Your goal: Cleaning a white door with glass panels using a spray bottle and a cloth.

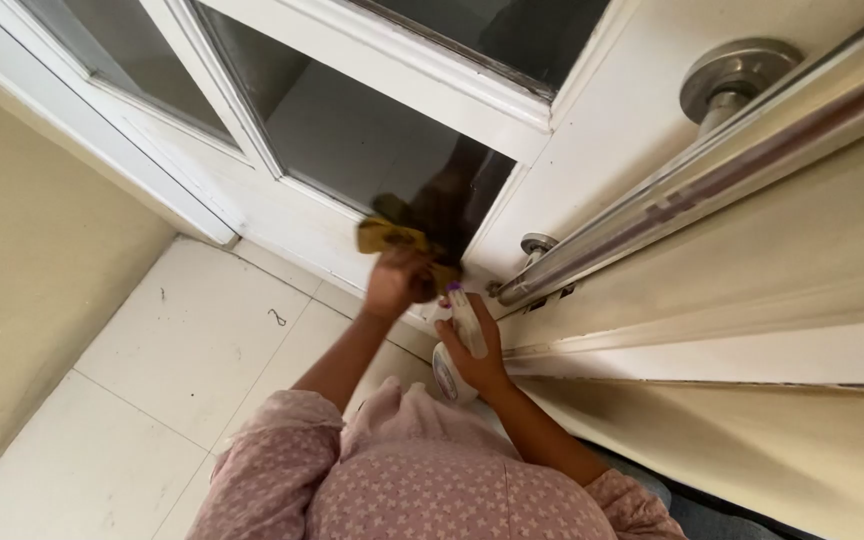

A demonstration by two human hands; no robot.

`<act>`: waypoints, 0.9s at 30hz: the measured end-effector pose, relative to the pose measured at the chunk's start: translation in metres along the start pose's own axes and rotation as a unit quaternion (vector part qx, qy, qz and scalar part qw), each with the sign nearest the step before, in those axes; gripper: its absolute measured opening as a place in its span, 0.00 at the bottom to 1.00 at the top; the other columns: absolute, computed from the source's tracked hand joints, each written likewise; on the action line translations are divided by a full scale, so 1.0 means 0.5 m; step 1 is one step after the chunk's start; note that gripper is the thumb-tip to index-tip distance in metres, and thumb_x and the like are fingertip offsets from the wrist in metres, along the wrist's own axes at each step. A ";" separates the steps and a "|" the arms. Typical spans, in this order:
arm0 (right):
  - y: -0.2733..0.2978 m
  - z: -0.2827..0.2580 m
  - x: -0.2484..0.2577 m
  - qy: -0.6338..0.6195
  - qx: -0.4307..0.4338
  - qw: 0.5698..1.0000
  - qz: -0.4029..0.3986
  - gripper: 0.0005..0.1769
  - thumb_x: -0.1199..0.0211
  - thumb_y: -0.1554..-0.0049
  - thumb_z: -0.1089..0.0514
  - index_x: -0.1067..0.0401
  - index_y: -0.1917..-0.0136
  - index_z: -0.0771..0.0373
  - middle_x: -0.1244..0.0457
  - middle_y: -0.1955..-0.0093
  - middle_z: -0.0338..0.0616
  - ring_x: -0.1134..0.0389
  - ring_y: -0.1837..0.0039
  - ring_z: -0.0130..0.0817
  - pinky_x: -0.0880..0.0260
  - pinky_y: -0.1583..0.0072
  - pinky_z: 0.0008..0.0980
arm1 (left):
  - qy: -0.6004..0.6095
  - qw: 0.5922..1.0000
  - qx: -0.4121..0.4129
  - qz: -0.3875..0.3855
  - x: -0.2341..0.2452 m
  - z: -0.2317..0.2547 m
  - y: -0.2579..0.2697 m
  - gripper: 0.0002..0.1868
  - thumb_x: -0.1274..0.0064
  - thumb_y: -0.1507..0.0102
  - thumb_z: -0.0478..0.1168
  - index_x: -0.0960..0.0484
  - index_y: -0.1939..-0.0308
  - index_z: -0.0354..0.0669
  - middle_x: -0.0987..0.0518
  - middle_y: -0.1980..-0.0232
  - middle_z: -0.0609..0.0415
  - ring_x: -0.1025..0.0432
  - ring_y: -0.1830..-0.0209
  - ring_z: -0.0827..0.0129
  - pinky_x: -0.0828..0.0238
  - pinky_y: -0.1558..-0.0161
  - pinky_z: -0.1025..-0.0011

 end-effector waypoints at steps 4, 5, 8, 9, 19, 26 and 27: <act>0.001 -0.019 -0.010 0.005 0.018 1.000 -0.015 0.18 0.36 0.42 0.65 0.33 0.39 0.62 0.34 0.49 0.37 0.37 0.57 0.23 0.34 0.55 0.26 | -0.010 0.992 0.118 0.033 0.062 -0.082 -0.017 0.18 0.33 0.50 0.35 0.12 0.55 0.41 0.17 0.48 0.48 0.24 0.50 0.53 0.24 0.45 0.61; 0.003 -0.015 -0.011 0.010 0.019 1.000 -0.020 0.17 0.35 0.42 0.65 0.32 0.39 0.62 0.34 0.50 0.38 0.36 0.57 0.23 0.33 0.55 0.27 | 0.019 0.986 0.162 0.037 0.073 -0.072 -0.021 0.19 0.35 0.50 0.34 0.12 0.54 0.41 0.17 0.48 0.47 0.24 0.50 0.53 0.23 0.47 0.61; 0.001 -0.013 -0.020 0.001 0.028 0.999 -0.024 0.18 0.36 0.42 0.65 0.33 0.39 0.63 0.34 0.48 0.38 0.35 0.56 0.24 0.32 0.55 0.27 | 0.026 0.994 0.100 0.036 0.010 -0.020 -0.006 0.21 0.36 0.51 0.33 0.13 0.53 0.43 0.17 0.47 0.48 0.24 0.48 0.52 0.24 0.46 0.61; 0.003 -0.012 -0.021 -0.010 0.033 0.999 -0.025 0.19 0.37 0.42 0.65 0.34 0.38 0.63 0.34 0.45 0.38 0.34 0.55 0.24 0.32 0.54 0.26 | 0.007 1.000 -0.004 0.029 -0.031 0.018 0.009 0.22 0.35 0.52 0.34 0.13 0.52 0.45 0.17 0.46 0.50 0.24 0.45 0.53 0.25 0.43 0.60; -0.014 -0.025 -0.010 0.032 0.040 0.998 -0.024 0.19 0.36 0.42 0.66 0.34 0.38 0.63 0.34 0.49 0.39 0.35 0.57 0.24 0.32 0.55 0.28 | 0.027 0.995 0.083 0.040 0.079 -0.055 -0.031 0.23 0.32 0.61 0.35 0.12 0.60 0.37 0.17 0.53 0.44 0.25 0.53 0.52 0.24 0.50 0.60; -0.024 -0.006 -0.028 -0.011 0.029 0.999 -0.030 0.19 0.37 0.42 0.67 0.33 0.38 0.63 0.35 0.49 0.38 0.36 0.56 0.23 0.33 0.55 0.27 | 0.063 0.994 0.093 0.016 -0.012 0.025 0.002 0.20 0.34 0.53 0.33 0.12 0.56 0.43 0.17 0.48 0.47 0.24 0.47 0.53 0.23 0.46 0.62; -0.029 -0.007 -0.026 0.007 0.055 0.998 -0.024 0.19 0.36 0.41 0.67 0.33 0.37 0.63 0.35 0.52 0.40 0.34 0.55 0.23 0.32 0.54 0.27 | 0.057 0.997 0.042 0.016 -0.005 0.075 -0.014 0.22 0.35 0.56 0.31 0.11 0.56 0.44 0.16 0.48 0.48 0.23 0.45 0.54 0.23 0.44 0.62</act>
Point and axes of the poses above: each hand's wrist, its own y-axis away from the middle knuckle, its own x-axis out of the back of the hand, z = x × y, the point moved 6 cm from there along -y, towards the middle knuckle
